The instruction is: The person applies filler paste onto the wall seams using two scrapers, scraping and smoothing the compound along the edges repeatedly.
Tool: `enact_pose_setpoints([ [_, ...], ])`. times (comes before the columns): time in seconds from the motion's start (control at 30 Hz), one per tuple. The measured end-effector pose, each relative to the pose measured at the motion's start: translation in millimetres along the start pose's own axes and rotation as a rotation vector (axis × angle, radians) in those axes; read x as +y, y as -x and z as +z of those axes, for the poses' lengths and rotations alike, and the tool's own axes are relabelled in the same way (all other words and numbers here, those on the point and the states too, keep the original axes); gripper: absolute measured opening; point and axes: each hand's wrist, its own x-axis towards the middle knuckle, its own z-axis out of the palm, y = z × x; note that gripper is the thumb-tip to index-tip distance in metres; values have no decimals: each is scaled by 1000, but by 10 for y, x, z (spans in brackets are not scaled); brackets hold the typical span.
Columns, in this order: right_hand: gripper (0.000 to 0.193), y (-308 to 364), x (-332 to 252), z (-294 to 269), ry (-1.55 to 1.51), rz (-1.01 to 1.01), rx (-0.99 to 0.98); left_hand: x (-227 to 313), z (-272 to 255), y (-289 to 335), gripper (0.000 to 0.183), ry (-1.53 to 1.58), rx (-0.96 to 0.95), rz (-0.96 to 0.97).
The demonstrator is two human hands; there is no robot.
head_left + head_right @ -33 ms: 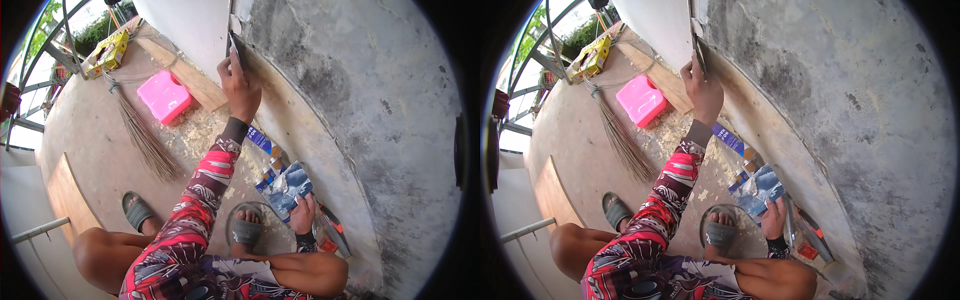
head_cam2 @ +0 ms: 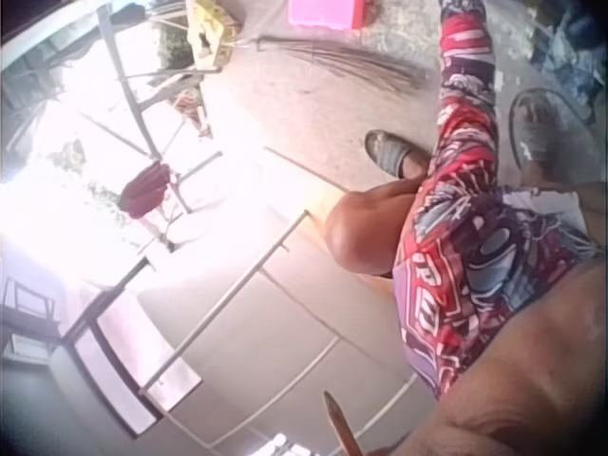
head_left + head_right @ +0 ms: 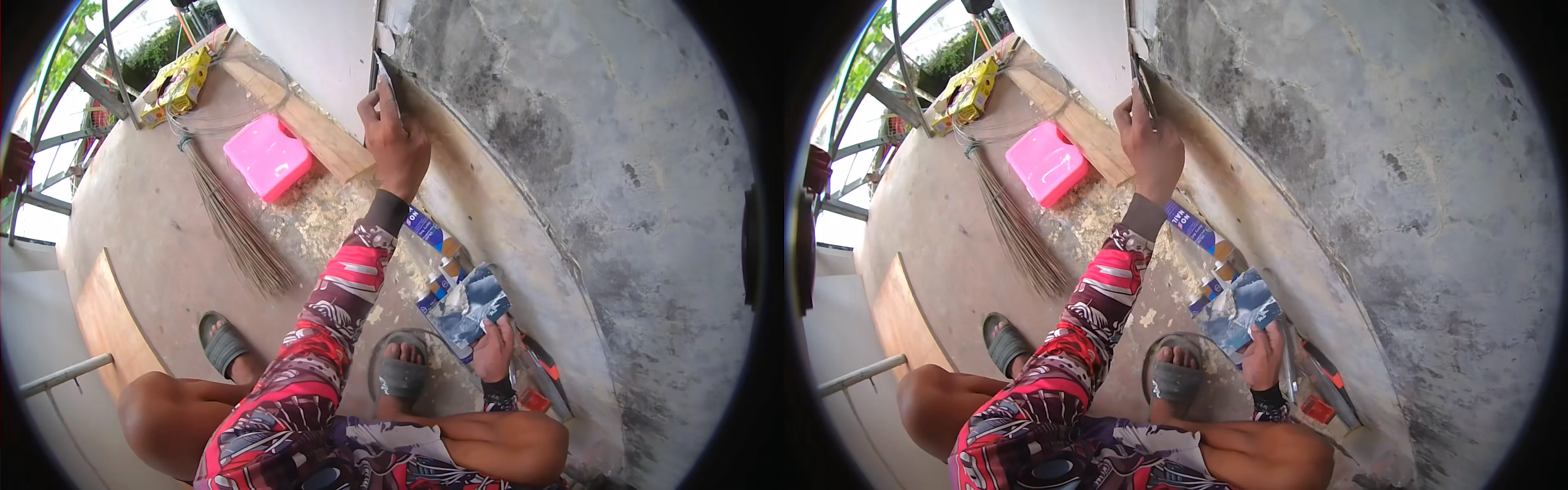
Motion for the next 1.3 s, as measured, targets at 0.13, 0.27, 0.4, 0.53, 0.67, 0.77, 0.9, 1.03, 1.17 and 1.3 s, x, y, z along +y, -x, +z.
enact_pose_setpoints([
  [0.13, 36, -8, 21, 17, -39, 60, 52, 244, 53, -147, 63, -15, -7, 8],
  [0.27, 20, 32, -134, 230, -55, 24, 101, 494, 97, -337, 60, -1, 36, -34],
  [0.4, 33, 23, -43, 58, -34, 26, 11, 630, 151, -495, 60, 8, 81, 53],
  [0.53, 29, 38, -144, 230, -108, 9, 23, 678, 146, -602, 54, -2, 152, 99],
  [0.67, 27, 59, -197, 381, -122, -14, 117, 769, 83, -632, 54, 57, 153, 131],
  [0.77, 25, 70, -318, 443, -167, 60, 52, 822, 52, -658, 57, 89, 155, 198],
  [0.9, 36, 18, -80, 119, -117, -26, -2, 843, 14, -533, 56, 125, 189, 314],
  [1.03, 16, 65, -140, 259, -44, -2, 96, 549, -212, -209, 47, 167, 165, 247],
  [1.17, 15, 73, -197, 287, -89, -14, 84, 94, -334, -52, 31, 134, 168, 7],
  [1.3, 31, 54, -107, 181, -84, -32, 36, 72, -242, -268, 33, 129, 194, 72],
])
